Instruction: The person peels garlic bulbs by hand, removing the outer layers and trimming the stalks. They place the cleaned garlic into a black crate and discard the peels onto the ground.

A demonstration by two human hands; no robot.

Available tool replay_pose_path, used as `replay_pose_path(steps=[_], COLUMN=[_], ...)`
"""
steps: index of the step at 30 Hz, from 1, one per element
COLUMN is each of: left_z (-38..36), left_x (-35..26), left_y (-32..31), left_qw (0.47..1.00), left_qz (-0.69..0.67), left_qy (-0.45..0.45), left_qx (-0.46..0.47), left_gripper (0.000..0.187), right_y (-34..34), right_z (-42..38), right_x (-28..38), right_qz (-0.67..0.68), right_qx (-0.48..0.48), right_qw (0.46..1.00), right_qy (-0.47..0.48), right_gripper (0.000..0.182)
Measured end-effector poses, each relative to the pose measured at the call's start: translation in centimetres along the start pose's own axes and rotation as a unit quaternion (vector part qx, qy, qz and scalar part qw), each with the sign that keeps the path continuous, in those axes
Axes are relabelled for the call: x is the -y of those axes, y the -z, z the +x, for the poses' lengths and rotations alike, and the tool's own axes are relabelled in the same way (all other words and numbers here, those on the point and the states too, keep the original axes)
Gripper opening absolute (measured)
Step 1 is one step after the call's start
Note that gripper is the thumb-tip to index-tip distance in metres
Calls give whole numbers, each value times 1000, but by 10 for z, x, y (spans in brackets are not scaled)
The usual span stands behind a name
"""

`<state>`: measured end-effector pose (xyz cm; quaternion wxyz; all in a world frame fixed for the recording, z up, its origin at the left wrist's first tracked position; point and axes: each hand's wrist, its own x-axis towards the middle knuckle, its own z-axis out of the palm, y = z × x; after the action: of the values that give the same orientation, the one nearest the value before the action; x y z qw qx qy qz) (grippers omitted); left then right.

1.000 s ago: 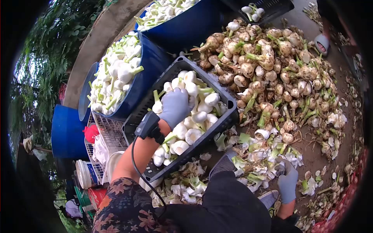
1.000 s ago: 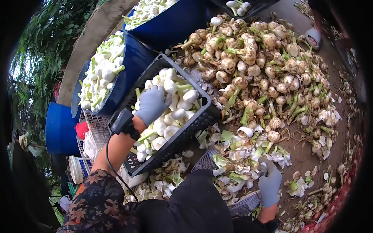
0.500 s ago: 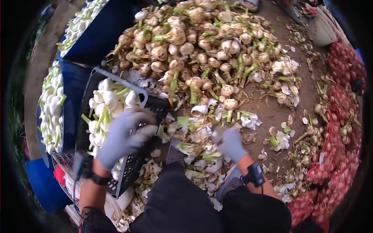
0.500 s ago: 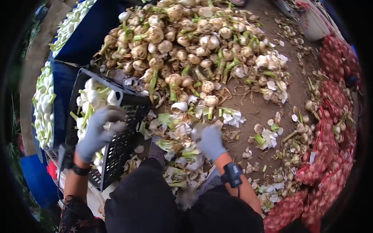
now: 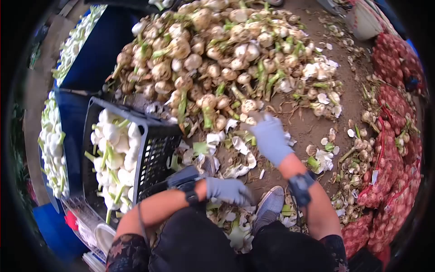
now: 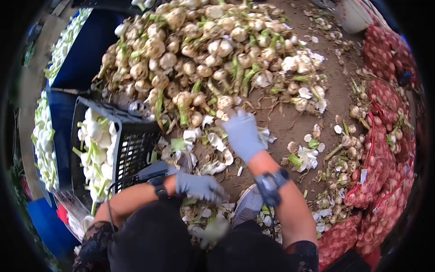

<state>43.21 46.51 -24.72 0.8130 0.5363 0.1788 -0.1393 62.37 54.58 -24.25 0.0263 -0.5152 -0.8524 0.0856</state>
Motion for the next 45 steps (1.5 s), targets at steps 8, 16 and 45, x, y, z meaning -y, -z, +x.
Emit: replay_pose_path(steps=[8, 16, 45], left_z=[-10, -27, -40], left_x=[-39, -68, -89], left_y=[34, 32, 20], left_qw=[793, 902, 869], left_qz=[293, 118, -140], left_qy=[-121, -178, -139], left_qx=[-521, -375, -454], left_gripper=[89, 60, 61], right_y=[1, 46, 37], right_z=[-21, -62, -44], right_x=[35, 21, 40], right_qz=[722, 759, 523], right_qx=[-38, 95, 50], right_qw=[611, 585, 795], right_qy=[-324, -271, -302], right_gripper=[44, 25, 37])
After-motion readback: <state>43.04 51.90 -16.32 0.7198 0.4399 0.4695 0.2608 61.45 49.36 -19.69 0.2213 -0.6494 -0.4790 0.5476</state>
